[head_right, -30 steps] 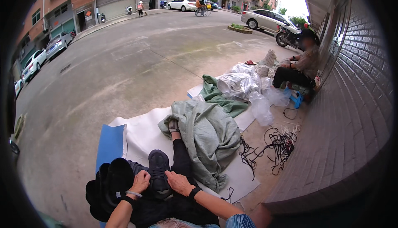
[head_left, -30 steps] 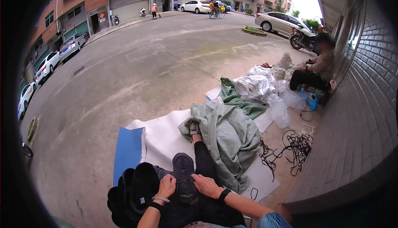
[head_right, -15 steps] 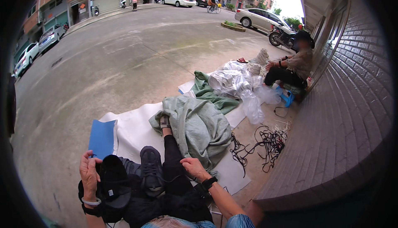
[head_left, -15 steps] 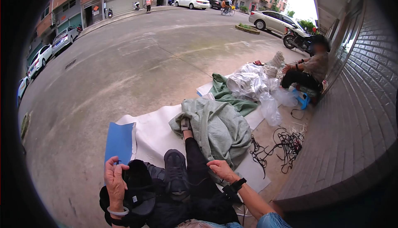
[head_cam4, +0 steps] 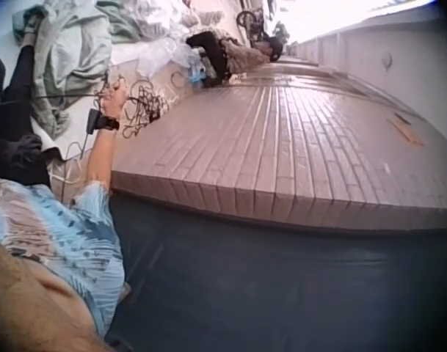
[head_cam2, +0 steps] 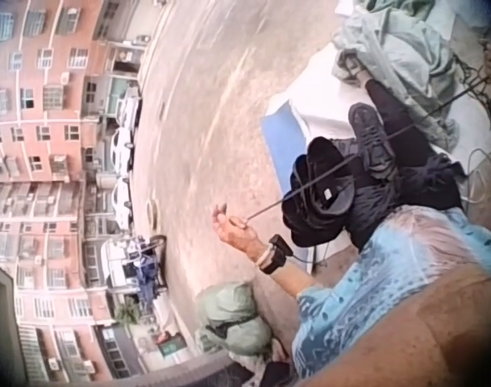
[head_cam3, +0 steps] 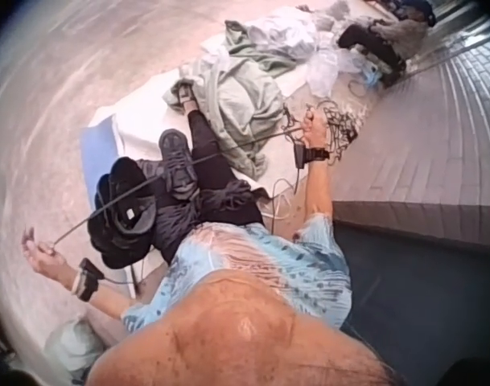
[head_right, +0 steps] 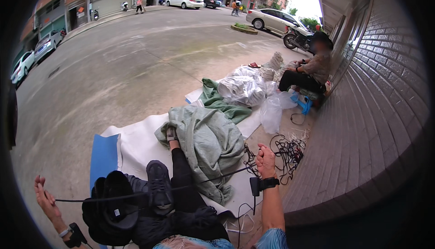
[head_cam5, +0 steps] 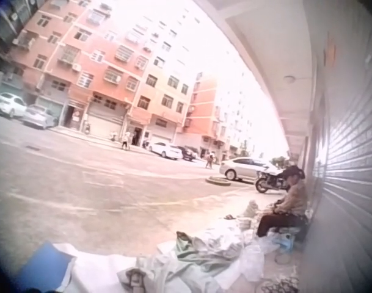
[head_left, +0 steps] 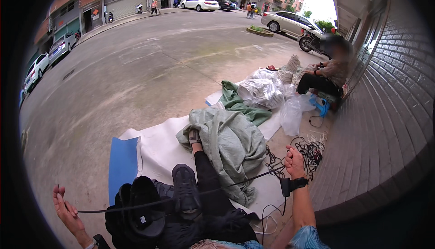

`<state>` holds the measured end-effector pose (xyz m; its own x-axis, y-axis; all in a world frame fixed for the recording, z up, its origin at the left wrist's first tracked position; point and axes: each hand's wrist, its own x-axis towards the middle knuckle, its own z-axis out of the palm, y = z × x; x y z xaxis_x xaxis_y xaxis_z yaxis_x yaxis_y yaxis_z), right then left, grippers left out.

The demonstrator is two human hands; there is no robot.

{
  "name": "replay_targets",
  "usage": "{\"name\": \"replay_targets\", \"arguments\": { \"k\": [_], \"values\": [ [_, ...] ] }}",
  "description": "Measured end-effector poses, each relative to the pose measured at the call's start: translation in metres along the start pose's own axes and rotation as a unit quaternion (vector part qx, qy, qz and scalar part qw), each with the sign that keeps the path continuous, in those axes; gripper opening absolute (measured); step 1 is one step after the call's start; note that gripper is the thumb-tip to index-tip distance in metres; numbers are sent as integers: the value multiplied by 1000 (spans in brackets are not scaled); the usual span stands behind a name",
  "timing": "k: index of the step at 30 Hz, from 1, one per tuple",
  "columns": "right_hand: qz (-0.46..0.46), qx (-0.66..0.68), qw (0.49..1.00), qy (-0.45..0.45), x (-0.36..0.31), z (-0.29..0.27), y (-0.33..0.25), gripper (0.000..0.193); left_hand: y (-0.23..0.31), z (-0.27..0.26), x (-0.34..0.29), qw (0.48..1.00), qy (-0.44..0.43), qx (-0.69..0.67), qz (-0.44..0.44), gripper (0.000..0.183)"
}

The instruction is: The recorder is sitting on the floor outdoors and lacing a black shoe.

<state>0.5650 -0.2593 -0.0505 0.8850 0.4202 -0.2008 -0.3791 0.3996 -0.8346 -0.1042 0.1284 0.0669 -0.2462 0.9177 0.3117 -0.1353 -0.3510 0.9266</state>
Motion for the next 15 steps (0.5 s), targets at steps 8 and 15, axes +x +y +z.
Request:
{"name": "replay_targets", "arguments": {
  "k": [8,15],
  "values": [
    [-38,96,992,78,17,-23,-6,15,5,5,-20,999,-33,-1,11,34],
    [-83,124,987,51,17,-32,-29,16,-46,96,-113,934,-296,-34,-197,16]
  ]
}}
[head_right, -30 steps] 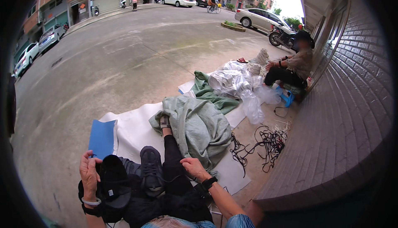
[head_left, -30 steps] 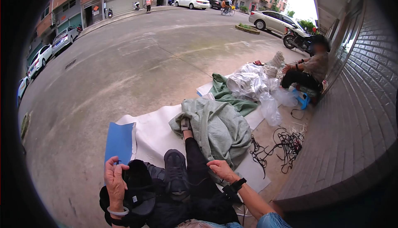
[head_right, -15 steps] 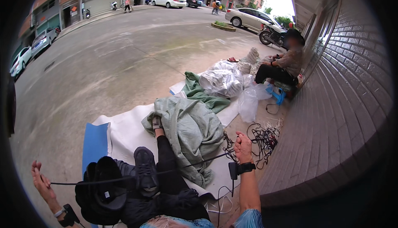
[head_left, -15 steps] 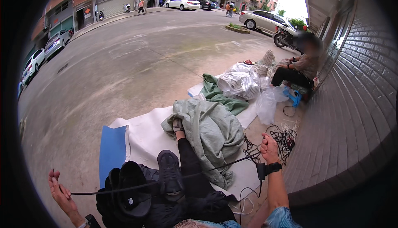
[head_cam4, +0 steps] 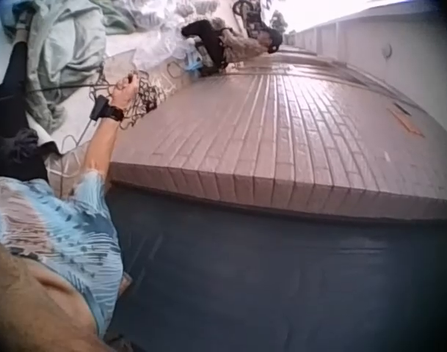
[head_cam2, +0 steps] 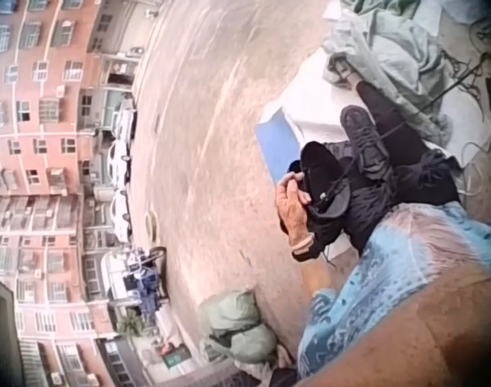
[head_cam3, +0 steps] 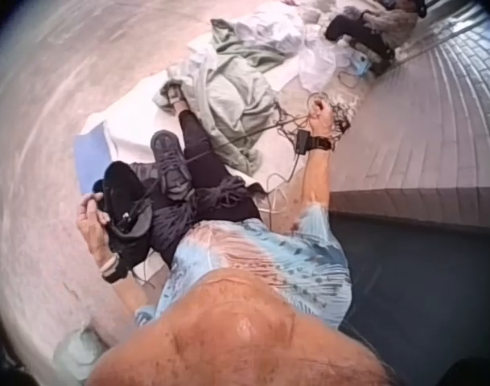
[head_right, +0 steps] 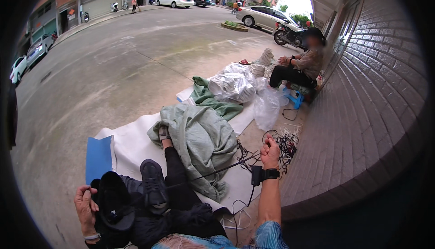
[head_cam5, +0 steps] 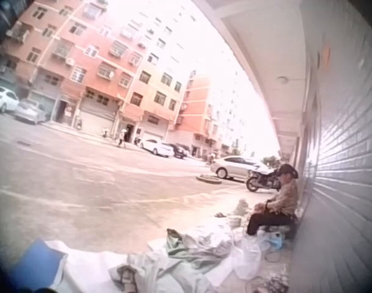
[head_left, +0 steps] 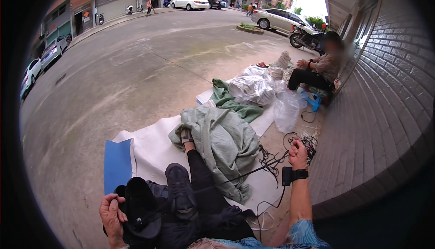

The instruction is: The recorder is sitting on the floor outdoors and lacing a black shoe.

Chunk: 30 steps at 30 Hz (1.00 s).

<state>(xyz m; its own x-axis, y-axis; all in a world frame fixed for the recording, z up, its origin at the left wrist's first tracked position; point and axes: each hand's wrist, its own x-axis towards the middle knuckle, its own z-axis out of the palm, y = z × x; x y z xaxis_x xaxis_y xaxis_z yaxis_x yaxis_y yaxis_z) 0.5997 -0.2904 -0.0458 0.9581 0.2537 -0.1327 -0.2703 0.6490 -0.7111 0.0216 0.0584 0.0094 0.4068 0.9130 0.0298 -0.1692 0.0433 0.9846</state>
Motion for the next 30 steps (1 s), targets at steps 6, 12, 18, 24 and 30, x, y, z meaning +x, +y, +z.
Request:
{"name": "replay_targets", "arguments": {
  "k": [6,12,18,24,30],
  "values": [
    [34,-49,993,-101,-42,39,-8,21,-71,86,6,964,-168,153,-134,15],
    [223,-257,893,-294,-115,94,71,19,-128,100,10,913,-187,333,-141,15],
    [213,-497,687,-486,-173,120,176,22,-152,86,16,904,-159,362,-165,16],
    [71,-554,555,-616,-200,125,241,25,-157,87,23,895,-138,378,-192,18],
    [-43,-640,502,-580,-209,121,269,16,-176,80,28,891,-147,419,-91,17]
  ]
}}
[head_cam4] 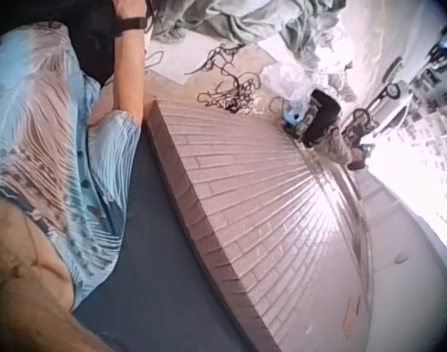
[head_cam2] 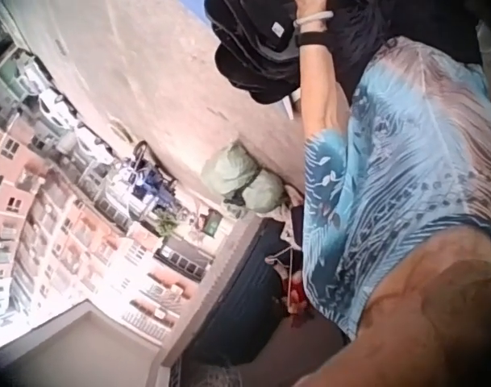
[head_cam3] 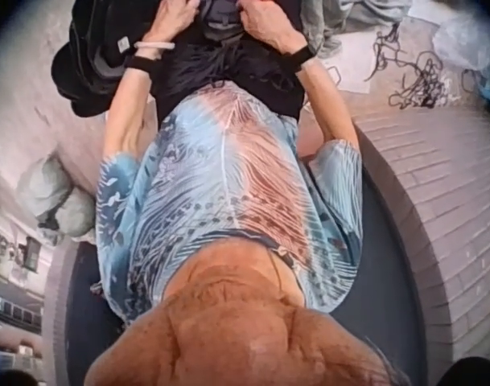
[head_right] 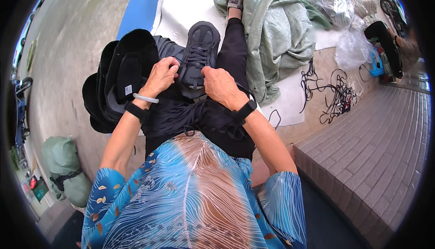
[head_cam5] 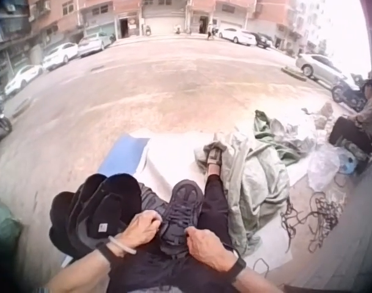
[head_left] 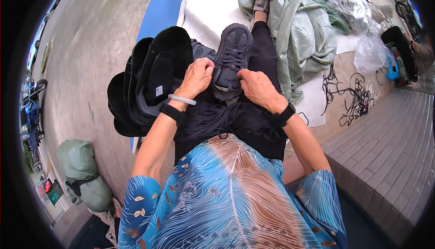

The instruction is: The recorder is sitting on the floor outdoors and lacing a black shoe.

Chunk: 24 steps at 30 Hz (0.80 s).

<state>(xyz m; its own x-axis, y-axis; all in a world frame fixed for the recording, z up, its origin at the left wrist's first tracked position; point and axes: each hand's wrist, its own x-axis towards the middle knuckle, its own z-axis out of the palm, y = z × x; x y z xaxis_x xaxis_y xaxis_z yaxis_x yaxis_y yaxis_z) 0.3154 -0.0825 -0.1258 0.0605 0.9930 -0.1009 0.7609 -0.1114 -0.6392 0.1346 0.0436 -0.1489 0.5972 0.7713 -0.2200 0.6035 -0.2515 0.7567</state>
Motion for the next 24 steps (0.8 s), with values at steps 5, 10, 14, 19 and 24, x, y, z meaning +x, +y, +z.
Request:
{"name": "replay_targets", "arguments": {
  "k": [5,10,14,19,24],
  "values": [
    [-7,11,1000,22,5,-1,12,23,-5,5,10,993,44,70,89,16],
    [48,35,993,106,12,-9,17,21,1,-1,17,999,-32,19,-17,18],
    [64,93,992,50,5,-13,17,19,9,-6,21,997,-64,40,-19,18],
    [47,94,993,58,3,-4,17,19,15,-9,22,992,-81,-48,-87,21],
    [73,55,994,63,7,-4,23,17,15,-6,22,993,-66,-44,-91,21]
  ]
}}
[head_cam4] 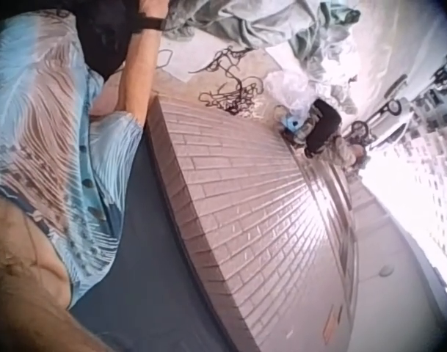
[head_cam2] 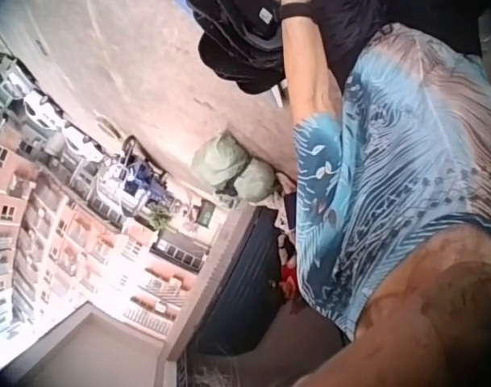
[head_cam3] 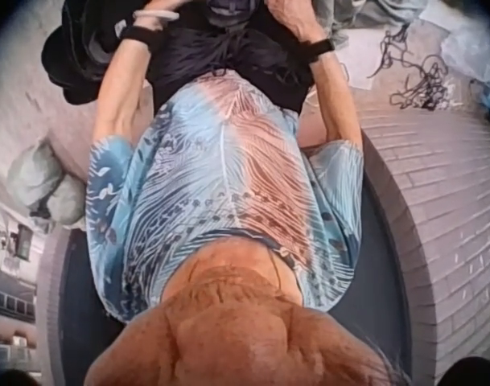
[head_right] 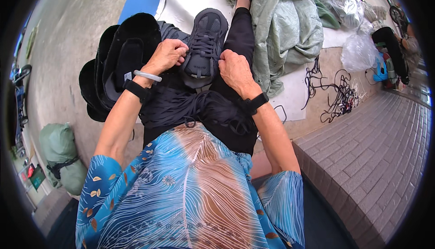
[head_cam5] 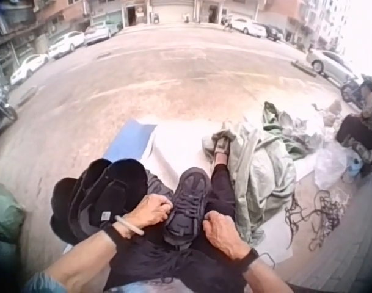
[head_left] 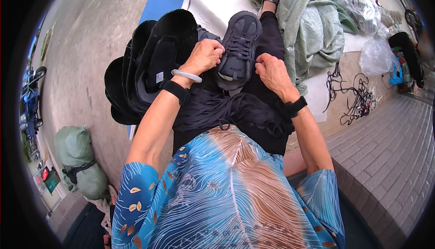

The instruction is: The recorder is sitting on the floor outdoors and lacing a black shoe.

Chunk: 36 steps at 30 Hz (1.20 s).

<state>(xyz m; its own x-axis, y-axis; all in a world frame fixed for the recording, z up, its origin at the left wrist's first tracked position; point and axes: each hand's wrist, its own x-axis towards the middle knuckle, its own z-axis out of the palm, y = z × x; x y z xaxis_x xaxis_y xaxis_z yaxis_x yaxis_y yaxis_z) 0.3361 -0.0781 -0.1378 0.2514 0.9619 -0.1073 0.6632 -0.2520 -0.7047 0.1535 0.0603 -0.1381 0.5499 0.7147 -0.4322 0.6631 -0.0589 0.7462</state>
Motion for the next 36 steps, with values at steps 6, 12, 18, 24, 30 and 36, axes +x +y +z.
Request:
{"name": "replay_targets", "arguments": {
  "k": [6,12,18,24,30,36],
  "values": [
    [27,44,998,-21,-3,-6,-5,18,-4,4,-3,996,42,58,59,18],
    [-43,77,996,14,-5,-2,-15,16,-7,6,-2,994,64,79,34,19],
    [-147,-81,984,58,6,22,-27,14,-6,8,-1,978,92,160,95,21],
    [-177,-138,973,55,3,28,-27,11,-5,-4,3,990,70,114,50,23],
    [-197,-170,965,24,-1,32,-29,15,-5,-1,0,991,65,109,45,24],
    [-148,-105,983,31,0,28,-31,24,-8,3,6,990,58,121,41,23]
  ]
}}
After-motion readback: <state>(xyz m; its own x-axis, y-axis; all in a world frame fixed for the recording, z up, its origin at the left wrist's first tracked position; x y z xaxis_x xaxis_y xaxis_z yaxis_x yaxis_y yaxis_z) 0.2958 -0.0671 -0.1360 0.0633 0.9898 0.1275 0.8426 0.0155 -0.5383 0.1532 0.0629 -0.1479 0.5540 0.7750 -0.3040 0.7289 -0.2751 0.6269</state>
